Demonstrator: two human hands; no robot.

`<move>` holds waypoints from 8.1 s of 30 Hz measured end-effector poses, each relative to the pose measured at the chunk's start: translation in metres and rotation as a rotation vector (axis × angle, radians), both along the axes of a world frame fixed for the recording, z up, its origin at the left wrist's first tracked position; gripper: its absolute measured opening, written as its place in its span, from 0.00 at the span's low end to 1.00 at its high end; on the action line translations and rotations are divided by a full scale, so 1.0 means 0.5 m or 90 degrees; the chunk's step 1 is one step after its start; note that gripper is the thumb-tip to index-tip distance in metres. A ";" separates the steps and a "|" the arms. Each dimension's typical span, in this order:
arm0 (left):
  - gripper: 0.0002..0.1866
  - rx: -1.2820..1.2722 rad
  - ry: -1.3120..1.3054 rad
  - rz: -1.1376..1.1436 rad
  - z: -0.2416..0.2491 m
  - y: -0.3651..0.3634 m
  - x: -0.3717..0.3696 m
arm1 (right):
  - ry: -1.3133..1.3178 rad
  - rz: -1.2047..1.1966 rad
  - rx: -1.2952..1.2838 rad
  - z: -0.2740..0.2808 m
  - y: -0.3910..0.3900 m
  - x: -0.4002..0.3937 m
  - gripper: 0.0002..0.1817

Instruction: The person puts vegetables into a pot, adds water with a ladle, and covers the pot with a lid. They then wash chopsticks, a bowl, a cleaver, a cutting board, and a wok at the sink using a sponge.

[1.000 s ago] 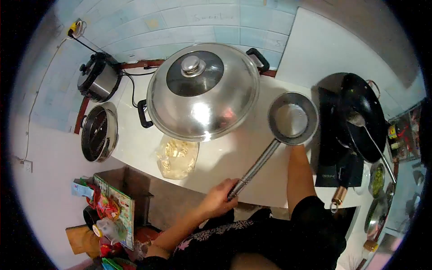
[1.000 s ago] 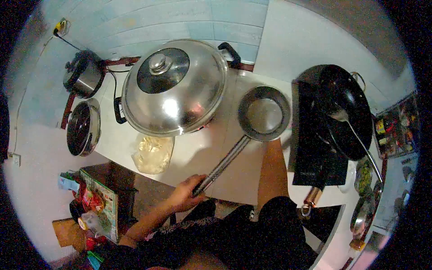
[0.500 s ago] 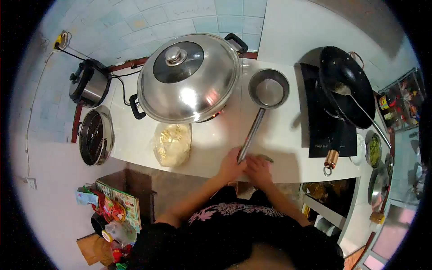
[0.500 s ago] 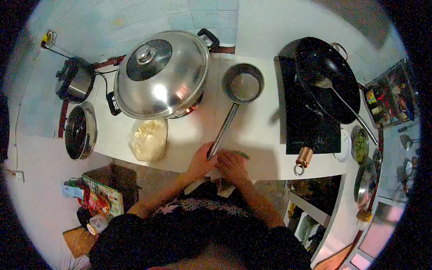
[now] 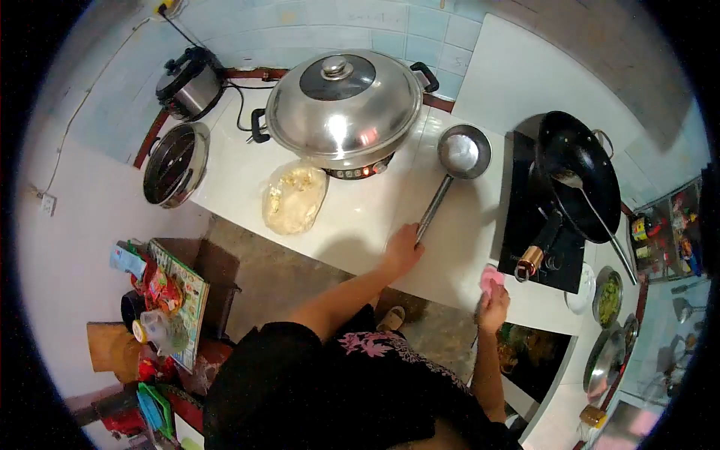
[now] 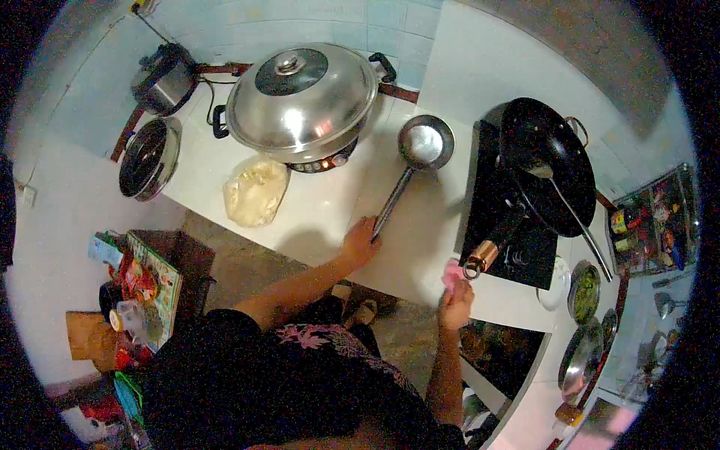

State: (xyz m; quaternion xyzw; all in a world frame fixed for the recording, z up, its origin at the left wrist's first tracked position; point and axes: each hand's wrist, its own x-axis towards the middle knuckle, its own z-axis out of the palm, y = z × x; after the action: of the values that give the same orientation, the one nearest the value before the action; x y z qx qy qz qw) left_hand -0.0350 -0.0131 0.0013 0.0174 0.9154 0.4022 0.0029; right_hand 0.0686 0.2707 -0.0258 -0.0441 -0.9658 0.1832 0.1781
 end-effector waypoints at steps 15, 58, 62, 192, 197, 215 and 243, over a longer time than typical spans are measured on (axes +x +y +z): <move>0.14 -0.339 0.466 0.096 0.485 -0.408 -0.390 | 0.045 0.119 -0.083 0.122 -0.226 -0.088 0.13; 0.29 -0.255 0.325 -0.287 0.462 -0.542 -0.620 | -0.239 -0.369 -0.270 0.092 -0.593 0.327 0.10; 0.30 -0.182 0.273 -0.277 0.441 -0.539 -0.635 | -0.328 -0.404 -0.235 0.011 -0.570 0.455 0.12; 0.04 0.119 -1.058 -0.919 0.220 1.236 2.715 | 0.203 -0.649 -0.108 0.168 1.246 3.243 0.37; 0.06 0.305 -1.073 -0.918 0.254 1.065 2.454 | 0.274 -0.617 -0.330 0.303 0.855 2.881 0.31; 0.13 0.680 -0.567 -0.402 0.369 0.158 1.624 | -0.089 -0.180 -0.889 0.238 0.577 1.607 0.17; 0.20 0.721 0.023 0.409 0.371 -0.568 0.820 | -0.048 0.567 -0.091 0.502 -0.604 -0.241 0.12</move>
State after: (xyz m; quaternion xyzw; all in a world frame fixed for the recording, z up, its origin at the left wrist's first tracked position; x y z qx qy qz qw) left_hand 0.3751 -0.2971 0.1870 -0.2517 0.5211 0.8029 -0.1429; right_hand -0.0518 -0.0311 0.2250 0.3570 -0.8814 0.3063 0.0434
